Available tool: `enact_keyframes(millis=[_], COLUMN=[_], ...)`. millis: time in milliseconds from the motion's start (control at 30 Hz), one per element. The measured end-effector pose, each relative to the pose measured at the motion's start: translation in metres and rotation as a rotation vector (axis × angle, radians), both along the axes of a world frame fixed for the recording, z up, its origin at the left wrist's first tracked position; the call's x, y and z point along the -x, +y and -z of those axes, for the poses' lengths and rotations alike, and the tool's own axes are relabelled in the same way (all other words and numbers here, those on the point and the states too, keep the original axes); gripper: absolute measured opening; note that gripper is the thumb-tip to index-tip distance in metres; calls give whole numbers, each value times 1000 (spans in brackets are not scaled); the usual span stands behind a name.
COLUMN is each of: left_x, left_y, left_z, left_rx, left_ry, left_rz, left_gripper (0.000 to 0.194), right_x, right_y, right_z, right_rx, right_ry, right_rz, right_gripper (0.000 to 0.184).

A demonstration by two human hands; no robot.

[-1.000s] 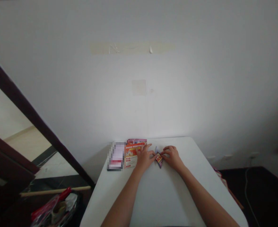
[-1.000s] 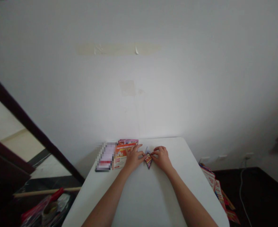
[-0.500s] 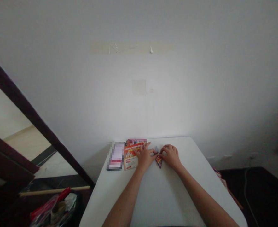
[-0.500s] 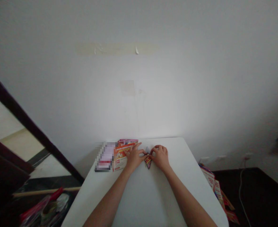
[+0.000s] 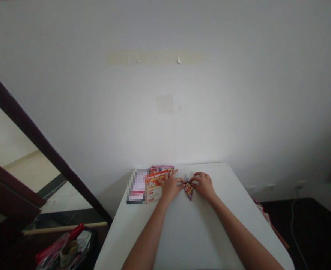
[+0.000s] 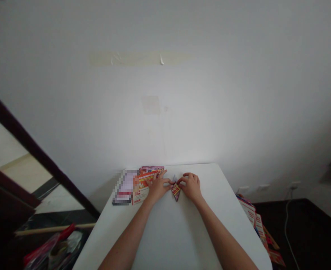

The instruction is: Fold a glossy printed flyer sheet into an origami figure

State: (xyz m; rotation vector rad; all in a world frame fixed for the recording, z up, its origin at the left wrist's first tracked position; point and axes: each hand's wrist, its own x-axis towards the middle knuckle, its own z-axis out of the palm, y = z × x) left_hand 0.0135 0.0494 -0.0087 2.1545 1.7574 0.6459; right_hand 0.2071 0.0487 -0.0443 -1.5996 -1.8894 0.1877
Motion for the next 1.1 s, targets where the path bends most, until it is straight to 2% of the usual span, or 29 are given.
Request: enact_keyframes(millis=[333,500,667,933,1100], left_x=[2,1,4,6,8], left_y=[-3,-2,-1,-2,-6], left_z=[3,5,2,-4,-5], left_rx=[-61,-146,-139,-129,-98], left_ry=[30,62,117,150,144], left_rz=[40,45,73,113,125], left_gripper=[23,14,13,12,19], right_x=[-4,1,3,-1,-3], right_y=[-2,-9,-15,-20,-20], right_z=[0,-7,-15,-25,-26], right_rx=[-7,-28,4,85,111], right_ry=[-8,-70,-155,-202,-203], right_rz=[-45,-11,19,-12,-42], right_gripper=[14,14,17,19,21])
